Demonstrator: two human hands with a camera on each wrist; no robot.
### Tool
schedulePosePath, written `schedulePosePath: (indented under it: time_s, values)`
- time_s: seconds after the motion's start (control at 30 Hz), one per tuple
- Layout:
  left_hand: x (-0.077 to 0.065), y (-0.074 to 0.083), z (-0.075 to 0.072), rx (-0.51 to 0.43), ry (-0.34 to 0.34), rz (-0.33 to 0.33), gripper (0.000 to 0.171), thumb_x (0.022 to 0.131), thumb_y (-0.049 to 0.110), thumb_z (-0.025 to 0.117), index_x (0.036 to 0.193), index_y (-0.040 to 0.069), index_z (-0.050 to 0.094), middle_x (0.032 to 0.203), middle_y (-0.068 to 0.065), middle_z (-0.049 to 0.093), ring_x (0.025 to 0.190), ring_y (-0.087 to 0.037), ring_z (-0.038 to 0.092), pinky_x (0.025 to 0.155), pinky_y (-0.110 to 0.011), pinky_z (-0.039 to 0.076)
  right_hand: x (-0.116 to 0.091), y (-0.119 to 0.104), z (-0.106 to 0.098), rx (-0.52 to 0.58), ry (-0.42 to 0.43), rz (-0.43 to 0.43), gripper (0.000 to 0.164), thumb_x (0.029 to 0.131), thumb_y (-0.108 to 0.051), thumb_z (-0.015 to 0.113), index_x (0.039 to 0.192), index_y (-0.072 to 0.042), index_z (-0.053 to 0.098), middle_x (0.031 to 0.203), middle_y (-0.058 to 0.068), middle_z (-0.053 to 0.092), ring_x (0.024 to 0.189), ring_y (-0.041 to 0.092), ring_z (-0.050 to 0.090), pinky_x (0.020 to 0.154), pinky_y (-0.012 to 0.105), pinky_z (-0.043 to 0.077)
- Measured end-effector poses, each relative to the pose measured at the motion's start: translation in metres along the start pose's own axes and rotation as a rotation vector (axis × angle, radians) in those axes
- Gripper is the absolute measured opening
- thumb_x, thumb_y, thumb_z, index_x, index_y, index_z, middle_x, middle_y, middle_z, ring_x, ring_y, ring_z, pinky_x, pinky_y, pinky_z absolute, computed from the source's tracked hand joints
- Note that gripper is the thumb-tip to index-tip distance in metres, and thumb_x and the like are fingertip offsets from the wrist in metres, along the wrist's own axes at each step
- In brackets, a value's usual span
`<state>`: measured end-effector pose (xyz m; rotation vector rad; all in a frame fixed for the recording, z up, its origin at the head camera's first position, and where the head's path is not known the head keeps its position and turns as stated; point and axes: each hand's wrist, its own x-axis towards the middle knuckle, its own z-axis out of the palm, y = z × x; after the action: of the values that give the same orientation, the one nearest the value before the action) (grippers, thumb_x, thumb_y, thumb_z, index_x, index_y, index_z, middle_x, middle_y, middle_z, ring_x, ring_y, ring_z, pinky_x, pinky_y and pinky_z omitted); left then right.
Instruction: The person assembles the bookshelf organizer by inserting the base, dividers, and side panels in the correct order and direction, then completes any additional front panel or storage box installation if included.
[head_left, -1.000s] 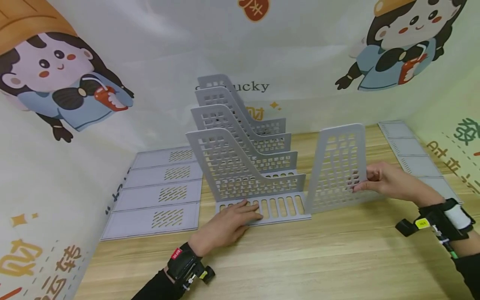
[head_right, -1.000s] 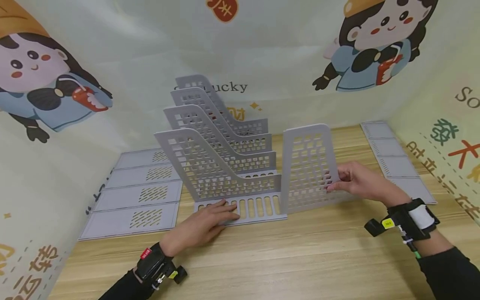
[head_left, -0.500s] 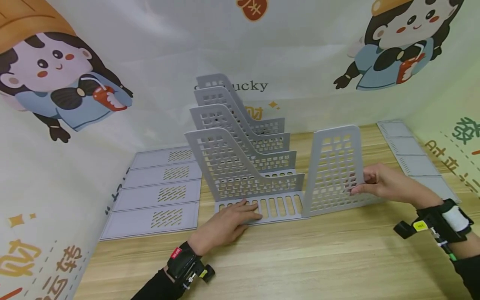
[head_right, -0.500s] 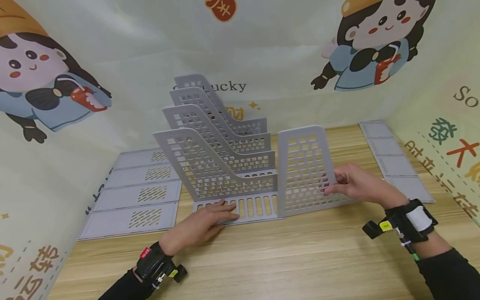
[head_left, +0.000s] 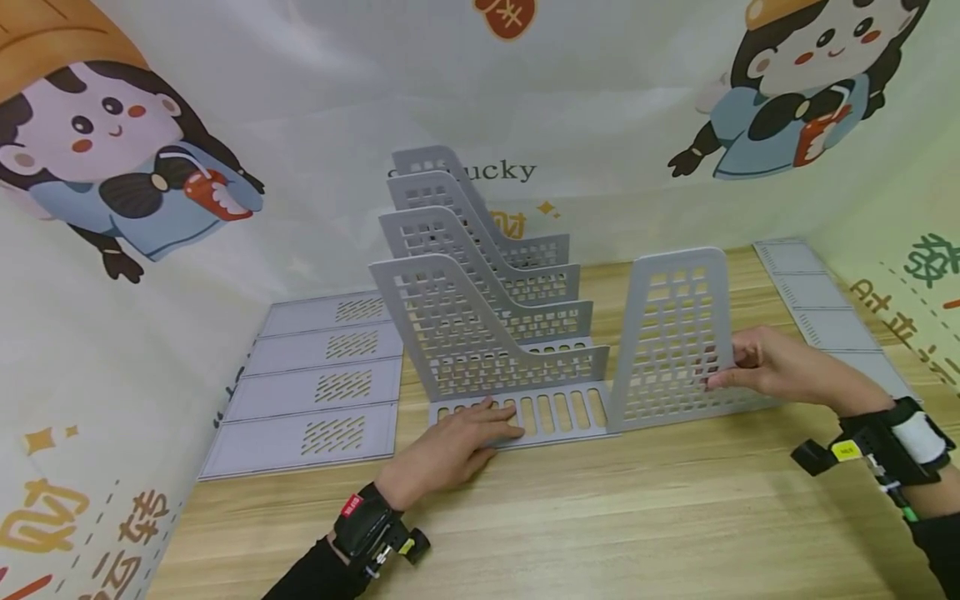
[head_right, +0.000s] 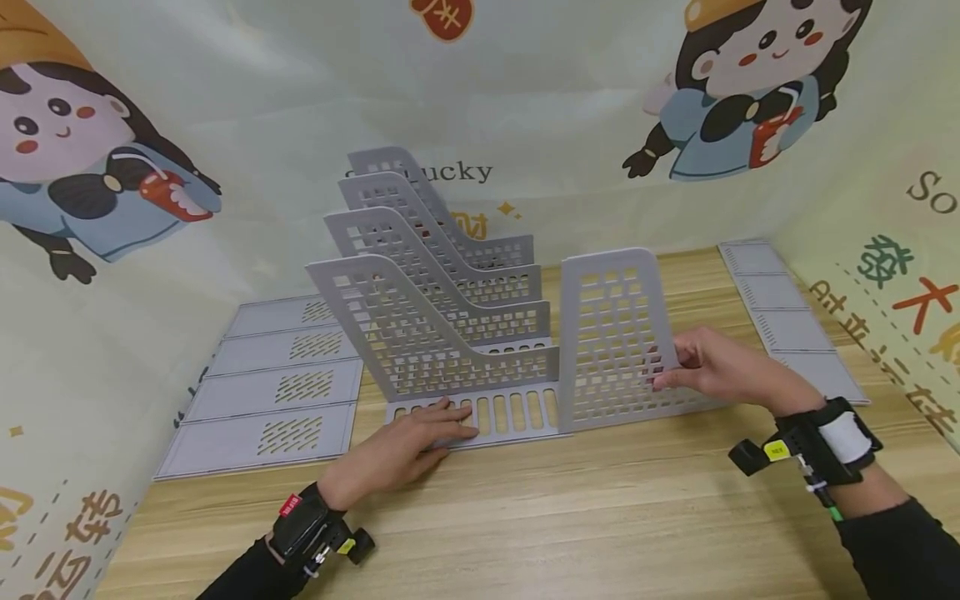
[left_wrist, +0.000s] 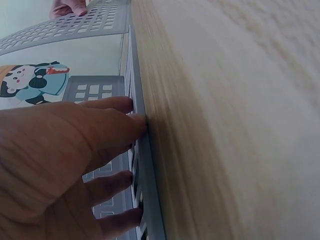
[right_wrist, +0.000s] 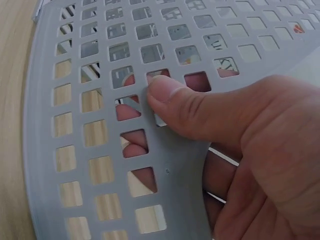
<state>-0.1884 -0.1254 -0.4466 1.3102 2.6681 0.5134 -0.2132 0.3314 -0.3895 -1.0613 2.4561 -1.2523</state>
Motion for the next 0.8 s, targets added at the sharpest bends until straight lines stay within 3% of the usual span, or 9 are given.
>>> schedulePosePath:
  time_s: [0.17, 0.2, 0.5, 0.8]
  values:
    - [0.0005, 0.0, -0.0006, 0.0, -0.004, 0.007, 0.04, 0.1, 0.008, 0.066, 0.14, 0.013, 0.064, 0.154, -0.012, 0.045, 0.143, -0.039, 0.034, 0.11, -0.058, 0.035, -0.0007, 0.0013, -0.0008, -0.003, -0.006, 0.0, 0.017, 0.091, 0.017, 0.064, 0.103, 0.008, 0.071, 0.094, 0.012, 0.075, 0.079, 0.008, 0.069, 0.056, 0.024, 0.048]
    - [0.0005, 0.0, -0.0008, 0.0, -0.004, 0.008, 0.04, 0.099, 0.008, 0.067, 0.139, 0.013, 0.064, 0.154, -0.012, 0.045, 0.143, -0.039, 0.034, 0.11, -0.057, 0.035, -0.0004, 0.0013, -0.0007, -0.005, -0.008, 0.0, 0.017, 0.091, 0.016, 0.065, 0.104, 0.008, 0.071, 0.094, 0.012, 0.075, 0.086, 0.012, 0.071, 0.058, 0.025, 0.049]
    - [0.0015, -0.002, -0.0011, -0.006, -0.002, 0.011, 0.04, 0.099, 0.007, 0.067, 0.139, 0.013, 0.065, 0.154, -0.011, 0.045, 0.143, -0.038, 0.035, 0.11, -0.055, 0.036, 0.0006, -0.0022, -0.0011, -0.04, 0.007, 0.001, 0.019, 0.091, 0.013, 0.067, 0.109, 0.008, 0.071, 0.097, 0.01, 0.076, 0.085, 0.014, 0.072, 0.07, 0.022, 0.055]
    - [0.0016, -0.0035, -0.0002, -0.015, 0.011, 0.026, 0.04, 0.098, 0.007, 0.068, 0.138, 0.012, 0.065, 0.153, -0.013, 0.046, 0.142, -0.04, 0.036, 0.111, -0.053, 0.035, -0.0014, -0.0024, 0.0008, -0.049, 0.017, 0.004, 0.018, 0.089, 0.014, 0.068, 0.106, 0.007, 0.072, 0.095, 0.01, 0.076, 0.084, 0.015, 0.072, 0.067, 0.026, 0.057]
